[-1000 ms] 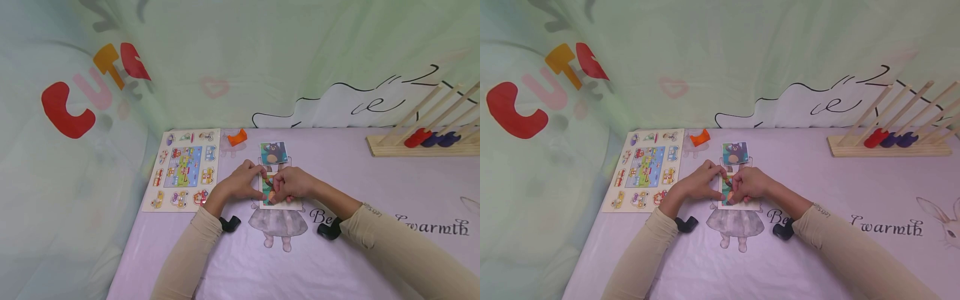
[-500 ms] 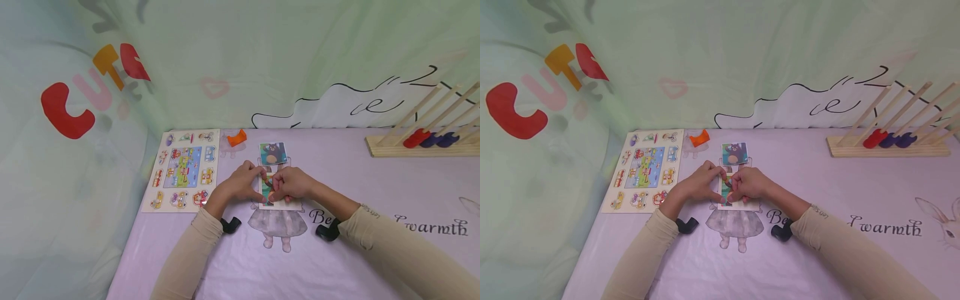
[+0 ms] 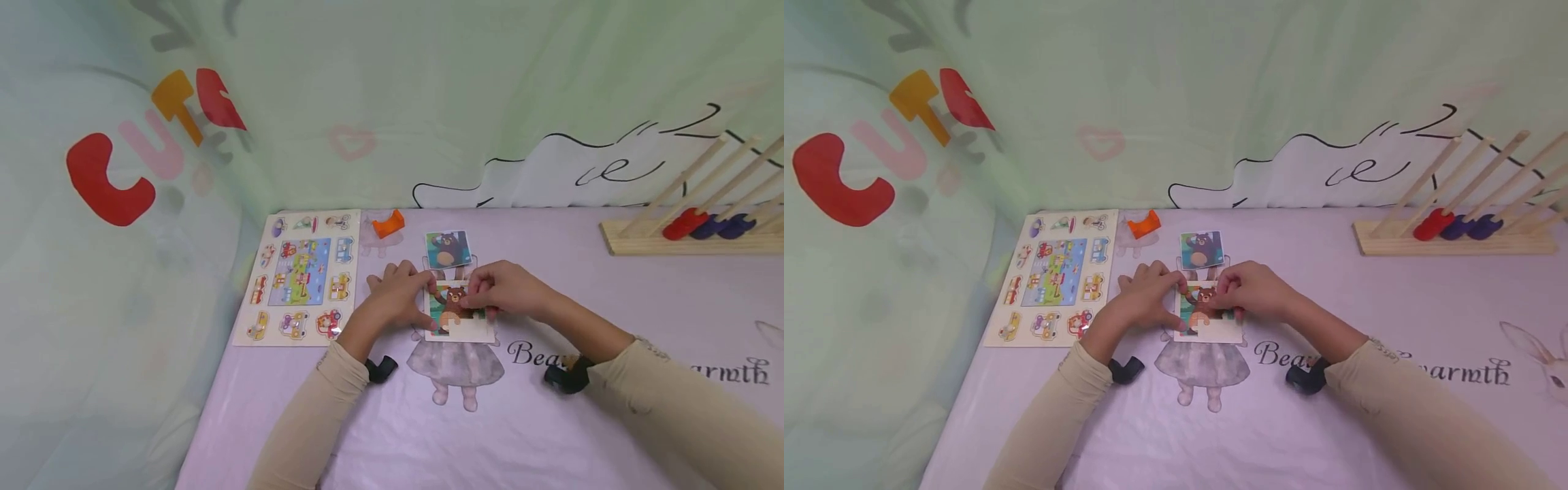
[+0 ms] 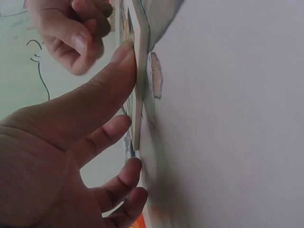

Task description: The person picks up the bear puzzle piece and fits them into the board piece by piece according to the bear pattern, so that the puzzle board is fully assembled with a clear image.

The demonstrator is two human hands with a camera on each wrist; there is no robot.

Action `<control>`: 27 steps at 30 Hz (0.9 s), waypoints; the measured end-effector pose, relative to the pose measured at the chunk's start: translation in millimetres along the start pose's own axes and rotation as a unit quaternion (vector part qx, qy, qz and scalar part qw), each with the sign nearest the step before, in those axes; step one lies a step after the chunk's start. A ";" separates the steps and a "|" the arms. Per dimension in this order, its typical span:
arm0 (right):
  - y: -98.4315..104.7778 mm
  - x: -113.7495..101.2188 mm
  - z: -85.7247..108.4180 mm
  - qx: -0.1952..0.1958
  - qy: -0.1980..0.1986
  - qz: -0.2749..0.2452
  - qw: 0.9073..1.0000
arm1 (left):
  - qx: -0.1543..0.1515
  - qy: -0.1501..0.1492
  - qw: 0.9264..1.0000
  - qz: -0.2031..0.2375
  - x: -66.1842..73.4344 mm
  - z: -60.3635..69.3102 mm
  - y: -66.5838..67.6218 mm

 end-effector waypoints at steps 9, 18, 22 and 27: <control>43.9 23.7 43.1 0.013 0.001 0.054 0.998 | 0.001 0.040 0.999 0.000 -2.5 5.2 0.9; 59.7 55.5 75.9 -0.013 0.024 0.123 0.992 | -0.017 0.059 0.998 0.033 -4.3 6.8 -0.7; 64.7 62.2 87.4 -0.006 0.048 0.150 0.987 | -0.031 0.081 0.995 0.042 -6.0 7.5 -2.6; 70.3 66.9 98.7 0.006 0.067 0.162 0.985 | -0.038 0.102 0.993 0.035 -7.7 9.8 -1.9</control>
Point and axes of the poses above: each hand's wrist, its own z-axis away from the middle knuckle, its own y-axis out of the back of the hand, x = y × z, the point moved 10 cm from there along -z, towards the middle knuckle
